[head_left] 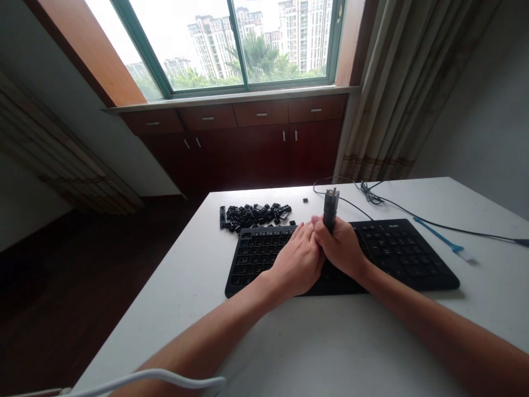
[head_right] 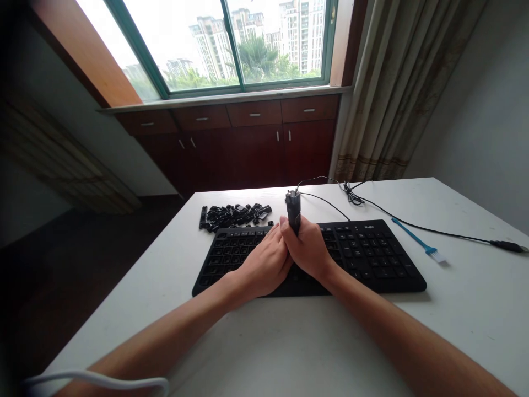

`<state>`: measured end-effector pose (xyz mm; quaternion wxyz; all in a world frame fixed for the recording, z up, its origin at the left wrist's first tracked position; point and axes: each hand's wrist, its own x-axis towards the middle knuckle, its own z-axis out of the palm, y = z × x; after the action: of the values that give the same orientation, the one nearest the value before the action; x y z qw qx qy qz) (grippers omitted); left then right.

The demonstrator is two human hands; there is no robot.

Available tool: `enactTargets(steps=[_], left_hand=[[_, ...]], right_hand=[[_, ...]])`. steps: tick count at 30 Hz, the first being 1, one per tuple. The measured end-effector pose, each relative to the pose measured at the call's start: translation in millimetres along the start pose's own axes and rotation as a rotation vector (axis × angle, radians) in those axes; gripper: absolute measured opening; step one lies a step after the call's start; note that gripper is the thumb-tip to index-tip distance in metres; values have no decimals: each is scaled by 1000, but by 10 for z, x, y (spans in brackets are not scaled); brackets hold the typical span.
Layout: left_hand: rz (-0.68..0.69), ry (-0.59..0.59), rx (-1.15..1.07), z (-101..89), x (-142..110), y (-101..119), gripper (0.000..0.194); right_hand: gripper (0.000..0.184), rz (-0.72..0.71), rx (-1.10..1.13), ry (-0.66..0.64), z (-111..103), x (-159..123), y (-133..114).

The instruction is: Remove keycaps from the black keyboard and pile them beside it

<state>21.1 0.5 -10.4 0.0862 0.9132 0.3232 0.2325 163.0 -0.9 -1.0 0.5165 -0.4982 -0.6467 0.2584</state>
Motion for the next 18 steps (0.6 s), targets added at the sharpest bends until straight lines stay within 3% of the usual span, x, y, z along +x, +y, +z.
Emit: enactTargets(steps=[7,12,18], left_hand=[[10,20,-32,-9,-13,11,49],[-63,51,-78,-22,-5,32,42],[-98,78,-174,-71,-4,33,36]], right_hand=[[37,-11,29,-2,-8,-9,-12],[40,49,135,169,24,25,1],[42,105,275,166,42,58,-11]])
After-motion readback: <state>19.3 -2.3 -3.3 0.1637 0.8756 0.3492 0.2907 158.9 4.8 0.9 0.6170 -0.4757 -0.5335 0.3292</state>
